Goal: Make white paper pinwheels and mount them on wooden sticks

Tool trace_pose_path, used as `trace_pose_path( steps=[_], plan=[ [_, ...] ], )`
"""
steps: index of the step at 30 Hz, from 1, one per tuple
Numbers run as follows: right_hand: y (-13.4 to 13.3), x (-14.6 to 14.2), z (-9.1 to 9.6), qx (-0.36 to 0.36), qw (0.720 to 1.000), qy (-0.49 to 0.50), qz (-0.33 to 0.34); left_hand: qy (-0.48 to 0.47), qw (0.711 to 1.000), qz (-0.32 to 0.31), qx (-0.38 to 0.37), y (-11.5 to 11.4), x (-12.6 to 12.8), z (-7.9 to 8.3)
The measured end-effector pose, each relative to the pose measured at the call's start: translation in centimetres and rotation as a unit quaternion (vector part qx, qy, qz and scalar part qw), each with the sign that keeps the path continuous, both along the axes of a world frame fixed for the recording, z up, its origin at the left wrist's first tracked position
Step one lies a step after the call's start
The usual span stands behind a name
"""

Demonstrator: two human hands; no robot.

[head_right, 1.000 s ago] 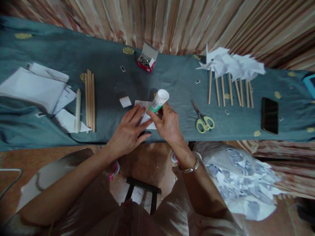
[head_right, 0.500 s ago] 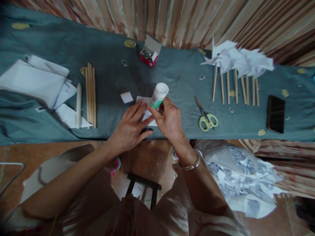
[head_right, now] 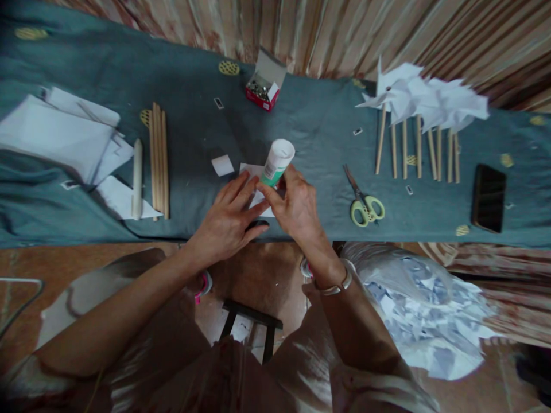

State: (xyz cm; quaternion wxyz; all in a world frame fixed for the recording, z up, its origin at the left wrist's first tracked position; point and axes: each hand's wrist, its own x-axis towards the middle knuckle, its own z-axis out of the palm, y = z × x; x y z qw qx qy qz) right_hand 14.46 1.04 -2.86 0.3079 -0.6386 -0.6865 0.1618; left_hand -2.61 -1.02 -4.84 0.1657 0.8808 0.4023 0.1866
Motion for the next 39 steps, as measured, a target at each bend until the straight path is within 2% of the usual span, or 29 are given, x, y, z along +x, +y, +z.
trace_pose_path(
  steps=[23,39],
  plan=[
    [-0.54,-0.01,0.63,-0.034,0.998,-0.02,0.051,-0.002,1.0,-0.01,-0.004,0.12,-0.14,0.09],
    [-0.83,0.33,0.85,-0.04,0.998,-0.016,0.041,0.006,1.0,-0.009,0.002,0.1,-0.18,0.03]
  ],
)
